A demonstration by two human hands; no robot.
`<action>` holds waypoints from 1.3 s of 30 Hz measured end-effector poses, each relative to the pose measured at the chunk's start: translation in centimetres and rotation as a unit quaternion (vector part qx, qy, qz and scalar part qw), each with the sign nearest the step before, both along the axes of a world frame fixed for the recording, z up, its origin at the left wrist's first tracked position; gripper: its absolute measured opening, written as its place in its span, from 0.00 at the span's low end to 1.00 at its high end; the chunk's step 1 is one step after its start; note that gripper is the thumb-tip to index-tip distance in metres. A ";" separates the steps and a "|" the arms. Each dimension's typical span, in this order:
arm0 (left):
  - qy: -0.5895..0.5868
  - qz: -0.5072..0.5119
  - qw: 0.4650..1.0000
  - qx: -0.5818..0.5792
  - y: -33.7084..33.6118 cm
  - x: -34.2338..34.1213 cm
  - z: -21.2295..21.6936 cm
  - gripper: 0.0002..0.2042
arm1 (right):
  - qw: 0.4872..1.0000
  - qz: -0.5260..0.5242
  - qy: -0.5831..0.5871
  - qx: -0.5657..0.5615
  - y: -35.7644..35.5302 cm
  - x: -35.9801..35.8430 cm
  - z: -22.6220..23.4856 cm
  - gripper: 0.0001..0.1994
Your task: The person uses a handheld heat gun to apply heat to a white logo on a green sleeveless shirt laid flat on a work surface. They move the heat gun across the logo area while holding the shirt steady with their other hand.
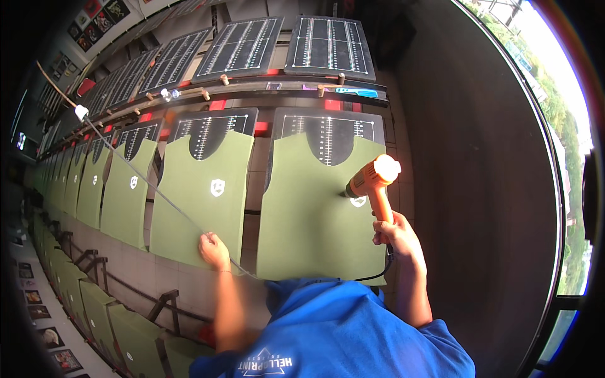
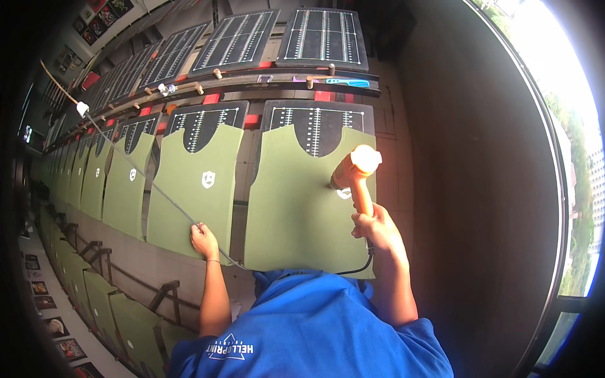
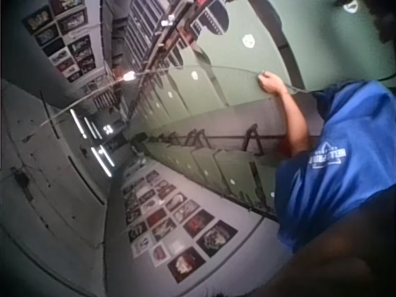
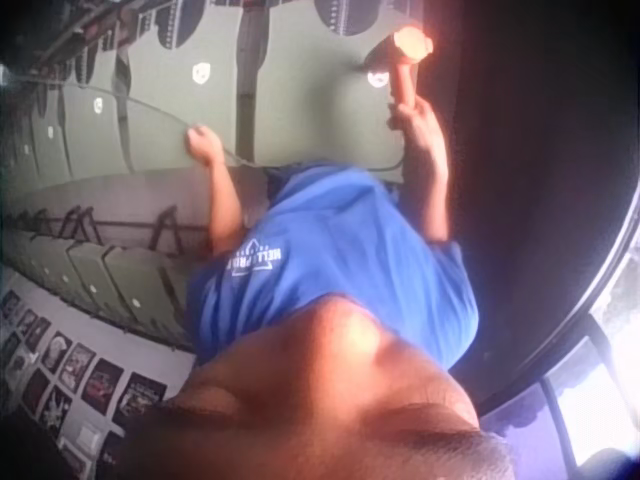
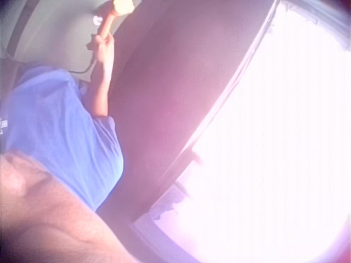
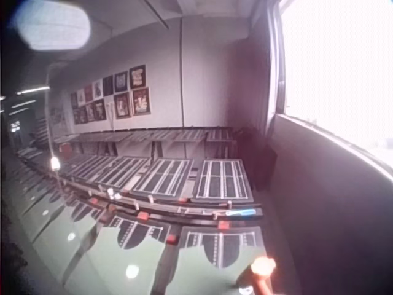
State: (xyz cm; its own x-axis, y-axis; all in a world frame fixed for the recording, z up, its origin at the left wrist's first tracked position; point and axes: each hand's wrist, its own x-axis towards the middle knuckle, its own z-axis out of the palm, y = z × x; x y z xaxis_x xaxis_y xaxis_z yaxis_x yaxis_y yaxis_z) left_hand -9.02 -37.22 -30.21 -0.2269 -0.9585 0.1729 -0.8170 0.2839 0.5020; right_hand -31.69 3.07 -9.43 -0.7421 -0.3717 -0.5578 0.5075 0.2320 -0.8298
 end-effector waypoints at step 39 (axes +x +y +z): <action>-0.029 -0.011 0.999 -0.033 -0.2 0.0 -0.7 0.12 | 0.999 -0.025 0.000 0.032 1.1 1.1 1.2 0.20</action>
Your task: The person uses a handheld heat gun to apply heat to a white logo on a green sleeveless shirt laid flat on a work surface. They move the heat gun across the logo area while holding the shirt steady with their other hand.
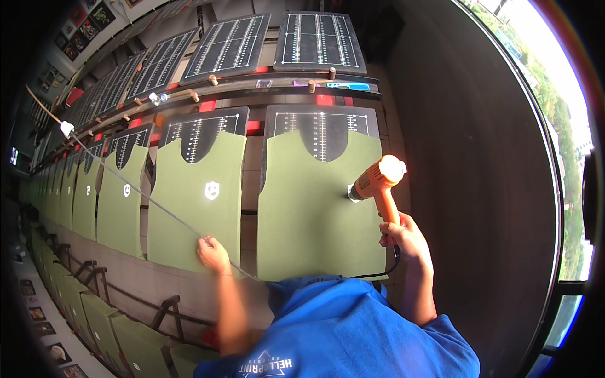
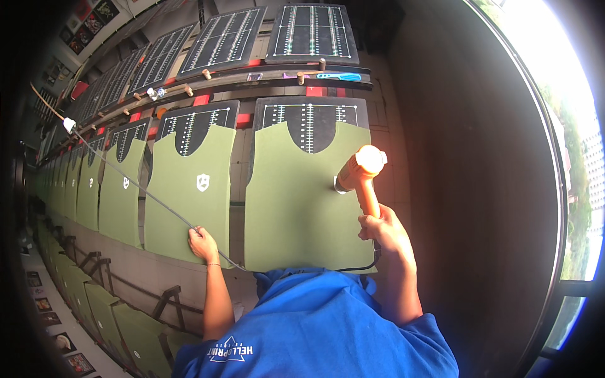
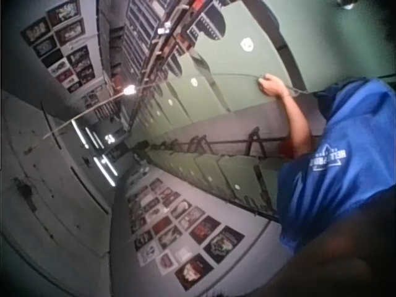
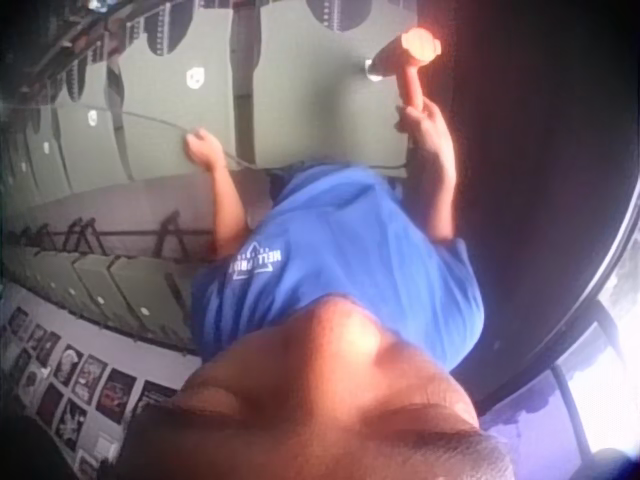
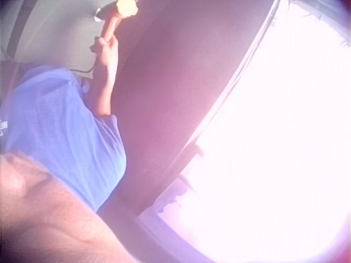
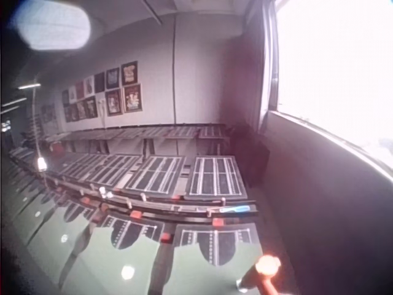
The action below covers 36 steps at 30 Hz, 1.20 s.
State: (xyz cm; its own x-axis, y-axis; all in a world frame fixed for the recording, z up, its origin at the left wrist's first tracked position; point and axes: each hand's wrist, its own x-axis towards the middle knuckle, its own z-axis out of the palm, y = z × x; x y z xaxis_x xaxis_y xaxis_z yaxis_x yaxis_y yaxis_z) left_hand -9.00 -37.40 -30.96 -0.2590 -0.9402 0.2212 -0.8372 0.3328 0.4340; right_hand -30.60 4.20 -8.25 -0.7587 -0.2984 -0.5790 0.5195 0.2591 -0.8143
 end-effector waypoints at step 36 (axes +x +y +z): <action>0.014 0.008 1.000 0.022 0.1 -0.4 0.6 0.13 | 0.996 0.041 0.017 0.071 0.0 2.0 1.2 0.18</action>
State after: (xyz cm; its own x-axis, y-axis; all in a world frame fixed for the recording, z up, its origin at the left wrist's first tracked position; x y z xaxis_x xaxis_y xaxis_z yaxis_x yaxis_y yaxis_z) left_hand -9.35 -37.27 -30.33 -0.2377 -0.9533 0.1861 -0.8301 0.2989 0.4708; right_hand -28.63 4.16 -7.03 -0.7553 -0.2766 -0.5941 0.4645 0.4136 -0.7831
